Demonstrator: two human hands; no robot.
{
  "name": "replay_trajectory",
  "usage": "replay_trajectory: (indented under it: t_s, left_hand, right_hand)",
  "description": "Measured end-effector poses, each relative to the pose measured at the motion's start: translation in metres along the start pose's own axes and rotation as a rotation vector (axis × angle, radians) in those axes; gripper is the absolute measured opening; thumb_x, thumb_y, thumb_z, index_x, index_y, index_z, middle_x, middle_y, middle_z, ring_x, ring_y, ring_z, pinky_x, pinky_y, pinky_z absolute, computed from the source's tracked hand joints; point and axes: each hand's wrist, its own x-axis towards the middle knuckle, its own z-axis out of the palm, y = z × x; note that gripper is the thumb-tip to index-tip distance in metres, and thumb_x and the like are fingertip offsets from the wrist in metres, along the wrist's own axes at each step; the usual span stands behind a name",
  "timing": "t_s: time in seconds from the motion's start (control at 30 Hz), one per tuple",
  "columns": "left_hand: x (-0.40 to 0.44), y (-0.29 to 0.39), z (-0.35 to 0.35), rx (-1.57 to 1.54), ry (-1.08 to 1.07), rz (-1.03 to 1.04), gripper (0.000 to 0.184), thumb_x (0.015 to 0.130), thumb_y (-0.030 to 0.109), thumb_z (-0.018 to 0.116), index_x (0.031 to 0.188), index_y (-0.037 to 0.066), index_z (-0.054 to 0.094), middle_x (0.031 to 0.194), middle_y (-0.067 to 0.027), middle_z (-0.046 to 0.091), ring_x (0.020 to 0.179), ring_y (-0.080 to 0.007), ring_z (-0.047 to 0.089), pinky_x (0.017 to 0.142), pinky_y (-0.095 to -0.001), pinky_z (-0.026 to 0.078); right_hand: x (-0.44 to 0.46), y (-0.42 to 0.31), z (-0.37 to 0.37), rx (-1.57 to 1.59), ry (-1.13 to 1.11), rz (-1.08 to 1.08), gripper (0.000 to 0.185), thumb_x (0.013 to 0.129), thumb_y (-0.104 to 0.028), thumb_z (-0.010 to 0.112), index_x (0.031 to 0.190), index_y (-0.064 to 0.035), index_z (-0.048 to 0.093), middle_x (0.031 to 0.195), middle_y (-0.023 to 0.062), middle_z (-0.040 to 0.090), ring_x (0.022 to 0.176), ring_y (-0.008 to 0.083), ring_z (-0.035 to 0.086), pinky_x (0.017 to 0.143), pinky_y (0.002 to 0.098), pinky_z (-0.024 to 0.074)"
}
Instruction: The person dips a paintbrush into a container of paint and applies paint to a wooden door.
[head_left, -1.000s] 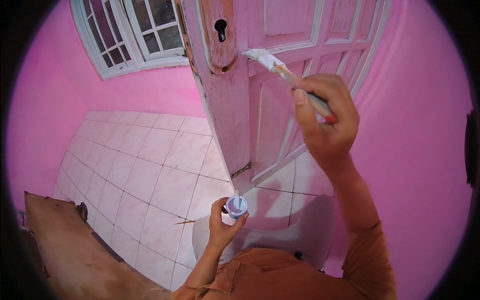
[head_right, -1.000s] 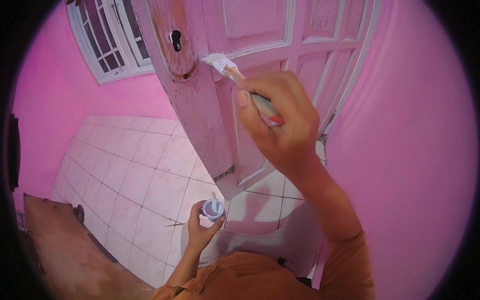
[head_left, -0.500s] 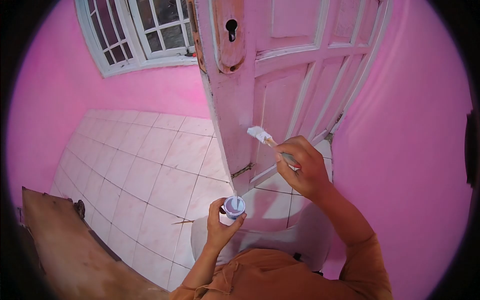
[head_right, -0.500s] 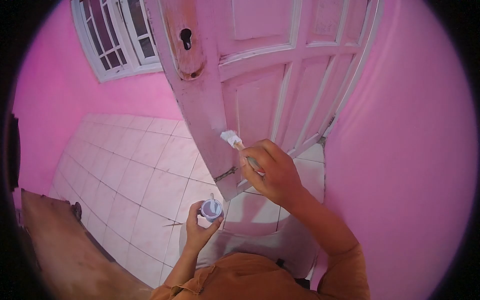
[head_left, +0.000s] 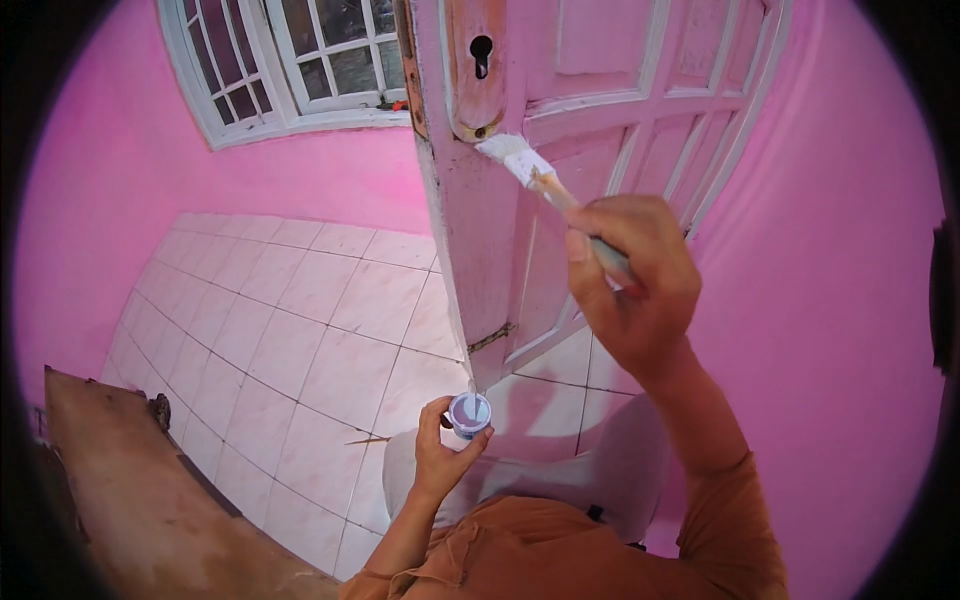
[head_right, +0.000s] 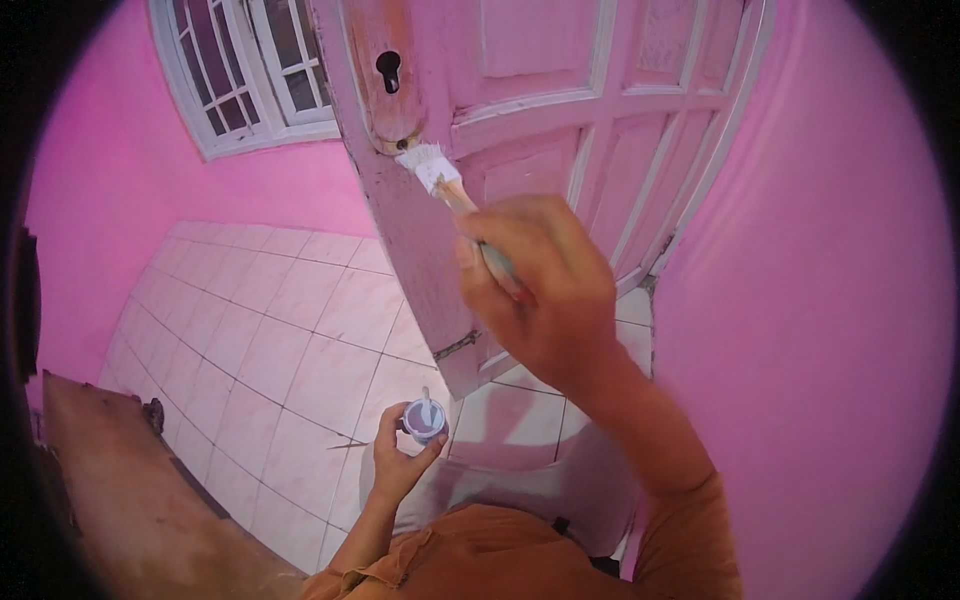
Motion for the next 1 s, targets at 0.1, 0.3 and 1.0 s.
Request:
replay_trajectory:
  t_s: [0.1, 0.3, 1.0]
  left_hand:
    - [0.000, 0.001, 0.000, -0.001, -0.004, 0.001, 0.064, 0.078, 0.019, 0.093, 0.128, 0.000, 0.058, 0.116, -0.0098, 0.065, 0.101, -0.0192, 0.064, 0.090, -0.0333, 0.052]
    - [-0.002, -0.005, -0.003, -0.055, 0.027, -0.021, 0.063, 0.074, 0.017, 0.093, 0.126, 0.003, 0.061, 0.120, -0.0124, 0.062, 0.100, -0.0232, 0.060, 0.084, -0.0344, 0.051]
    - [-0.003, -0.007, -0.013, -0.081, 0.040, -0.031, 0.062, 0.075, 0.021, 0.093, 0.125, 0.003, 0.062, 0.119, -0.0126, 0.062, 0.100, -0.0241, 0.060, 0.084, -0.0350, 0.050]
  right_hand:
    - [-0.032, 0.007, 0.016, 0.031, 0.030, 0.050, 0.025, 0.085, 0.001, 0.078, 0.109, -0.0041, 0.071, 0.099, 0.0113, 0.065, 0.083, 0.0264, 0.068, 0.069, 0.0359, 0.0553]
    - [-0.062, 0.004, 0.015, 0.025, -0.073, 0.135, 0.030, 0.085, 0.001, 0.078, 0.114, -0.0039, 0.071, 0.105, 0.0121, 0.067, 0.086, 0.0261, 0.069, 0.072, 0.0343, 0.0557]
    - [-0.008, -0.012, 0.018, 0.045, -0.285, 0.292, 0.022, 0.083, 0.001, 0.078, 0.103, -0.0019, 0.069, 0.091, 0.0110, 0.064, 0.072, 0.0250, 0.064, 0.061, 0.0361, 0.0516]
